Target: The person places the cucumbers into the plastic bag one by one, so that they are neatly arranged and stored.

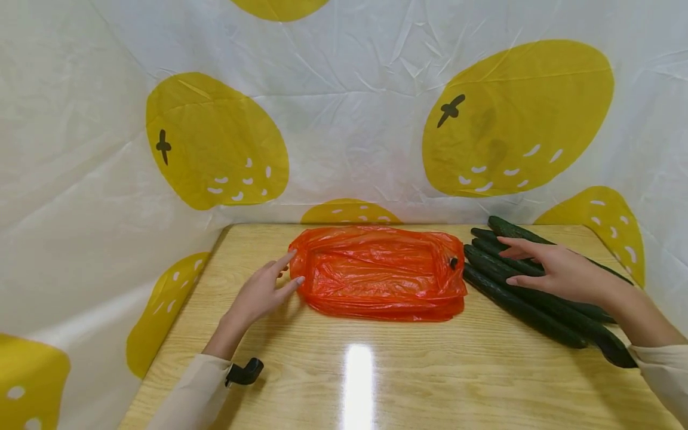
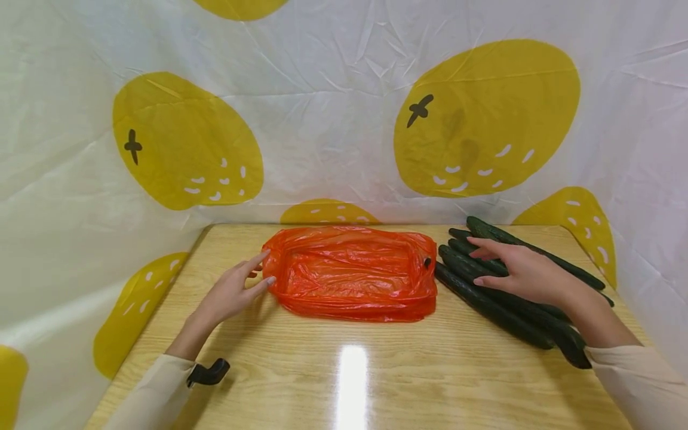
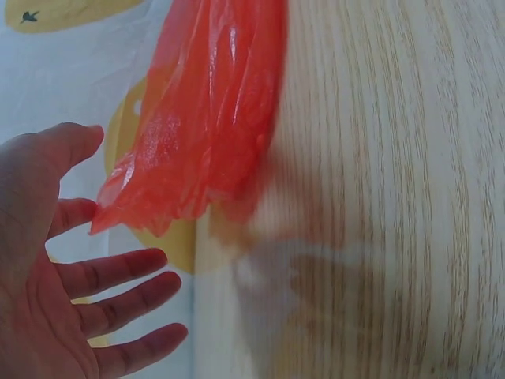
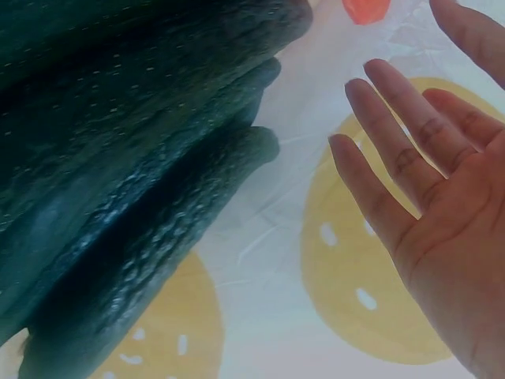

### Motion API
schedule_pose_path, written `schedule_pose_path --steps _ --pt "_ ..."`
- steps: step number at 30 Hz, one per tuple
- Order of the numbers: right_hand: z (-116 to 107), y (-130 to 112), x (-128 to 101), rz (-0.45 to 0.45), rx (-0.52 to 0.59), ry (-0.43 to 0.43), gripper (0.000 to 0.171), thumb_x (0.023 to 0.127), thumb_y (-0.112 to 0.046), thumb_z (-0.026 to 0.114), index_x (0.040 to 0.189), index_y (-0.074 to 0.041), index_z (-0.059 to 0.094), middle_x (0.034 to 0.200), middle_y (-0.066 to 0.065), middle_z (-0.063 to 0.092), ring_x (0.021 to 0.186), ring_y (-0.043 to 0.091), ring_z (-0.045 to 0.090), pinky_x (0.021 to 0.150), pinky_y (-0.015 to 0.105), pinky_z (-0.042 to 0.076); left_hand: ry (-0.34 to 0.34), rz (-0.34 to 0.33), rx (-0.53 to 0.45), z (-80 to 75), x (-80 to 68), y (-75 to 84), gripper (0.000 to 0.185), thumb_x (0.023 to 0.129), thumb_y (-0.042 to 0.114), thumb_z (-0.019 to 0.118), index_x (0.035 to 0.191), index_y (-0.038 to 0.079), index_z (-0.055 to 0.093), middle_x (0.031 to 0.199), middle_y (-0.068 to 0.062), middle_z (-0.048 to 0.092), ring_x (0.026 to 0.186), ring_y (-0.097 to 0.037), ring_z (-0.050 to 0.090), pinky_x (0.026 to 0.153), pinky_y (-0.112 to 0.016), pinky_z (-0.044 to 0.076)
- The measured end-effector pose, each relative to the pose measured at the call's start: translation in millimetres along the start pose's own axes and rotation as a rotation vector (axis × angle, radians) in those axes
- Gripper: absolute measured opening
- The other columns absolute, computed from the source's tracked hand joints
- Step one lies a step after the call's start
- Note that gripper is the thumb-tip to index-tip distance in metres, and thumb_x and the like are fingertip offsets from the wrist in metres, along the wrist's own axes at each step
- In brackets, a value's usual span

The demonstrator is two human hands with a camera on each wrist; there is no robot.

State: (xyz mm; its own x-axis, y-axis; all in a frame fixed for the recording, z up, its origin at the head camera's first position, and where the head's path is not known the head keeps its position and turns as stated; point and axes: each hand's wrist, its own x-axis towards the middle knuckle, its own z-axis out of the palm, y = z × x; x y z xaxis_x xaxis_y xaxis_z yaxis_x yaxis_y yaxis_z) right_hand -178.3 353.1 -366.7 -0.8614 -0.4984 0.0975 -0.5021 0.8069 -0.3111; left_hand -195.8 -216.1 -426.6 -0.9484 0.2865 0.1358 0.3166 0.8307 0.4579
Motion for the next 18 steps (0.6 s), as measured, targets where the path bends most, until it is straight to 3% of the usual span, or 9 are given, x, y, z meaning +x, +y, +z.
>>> schedule_pose_path --steps 8,18 --pt "7.0 12.8 -10.2 0.010 0.011 -0.035 0.076 0.089 -0.032 0.079 0.151 -0.005 0.044 0.130 0.005 0.068 0.111 0.028 0.066 0.084 0.042 0.056 -0.007 0.032 -0.083 2.7 4.1 -0.9 0.067 0.096 0.035 0.070 0.155 0.019 0.043 0.128 -0.015 0.064 0.109 -0.030 0.065 0.091 -0.048 0.055" --pt "14.7 24.6 -23.1 0.021 0.023 -0.065 0.071 0.087 -0.033 0.080 0.146 -0.003 0.051 0.132 0.009 0.066 0.110 0.028 0.066 0.081 0.036 0.056 -0.012 0.033 -0.151 5.9 7.3 -0.7 0.067 0.092 0.023 0.076 0.153 0.018 0.047 0.123 -0.012 0.064 0.101 -0.026 0.065 0.086 -0.045 0.056"
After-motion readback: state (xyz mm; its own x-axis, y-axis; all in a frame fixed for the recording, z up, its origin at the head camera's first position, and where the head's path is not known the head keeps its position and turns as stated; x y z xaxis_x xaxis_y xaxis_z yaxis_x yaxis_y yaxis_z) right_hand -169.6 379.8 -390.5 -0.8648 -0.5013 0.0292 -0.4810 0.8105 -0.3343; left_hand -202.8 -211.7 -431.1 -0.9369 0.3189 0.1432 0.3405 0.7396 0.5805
